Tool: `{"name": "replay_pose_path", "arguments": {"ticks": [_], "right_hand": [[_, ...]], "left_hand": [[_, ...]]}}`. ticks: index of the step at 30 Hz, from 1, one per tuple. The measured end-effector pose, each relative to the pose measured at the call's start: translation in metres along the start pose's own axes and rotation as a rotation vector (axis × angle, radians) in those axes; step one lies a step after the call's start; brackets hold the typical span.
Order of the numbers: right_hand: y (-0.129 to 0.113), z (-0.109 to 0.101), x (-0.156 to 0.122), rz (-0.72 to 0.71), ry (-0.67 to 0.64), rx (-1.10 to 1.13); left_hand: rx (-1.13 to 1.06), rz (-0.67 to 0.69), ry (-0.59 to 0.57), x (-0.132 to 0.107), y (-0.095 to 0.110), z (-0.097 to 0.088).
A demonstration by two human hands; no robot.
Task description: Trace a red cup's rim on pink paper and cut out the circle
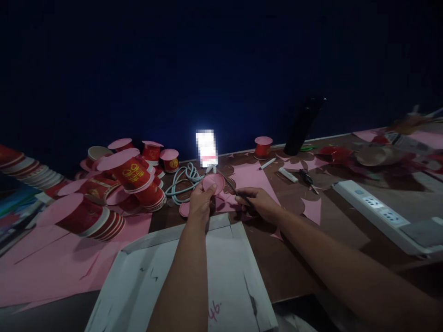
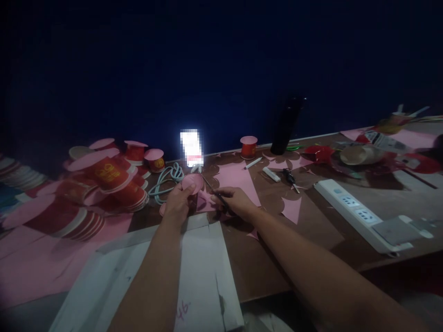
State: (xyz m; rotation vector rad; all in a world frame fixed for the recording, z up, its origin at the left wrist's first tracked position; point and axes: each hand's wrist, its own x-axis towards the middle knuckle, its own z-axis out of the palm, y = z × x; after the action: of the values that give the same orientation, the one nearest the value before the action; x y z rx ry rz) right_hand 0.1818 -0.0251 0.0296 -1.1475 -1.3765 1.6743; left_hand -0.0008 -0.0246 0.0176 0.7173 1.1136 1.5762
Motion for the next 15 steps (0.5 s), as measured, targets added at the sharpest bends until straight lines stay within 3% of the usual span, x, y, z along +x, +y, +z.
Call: {"name": "replay_pose_path", "arguments": {"ticks": [15], "right_hand": [[-0.0001,0.0022,0.0002,0.012,0.042,0.051]], "left_hand": [[0.036,0.040,0.002,0.0048,-0.0053,-0.0041]]}}
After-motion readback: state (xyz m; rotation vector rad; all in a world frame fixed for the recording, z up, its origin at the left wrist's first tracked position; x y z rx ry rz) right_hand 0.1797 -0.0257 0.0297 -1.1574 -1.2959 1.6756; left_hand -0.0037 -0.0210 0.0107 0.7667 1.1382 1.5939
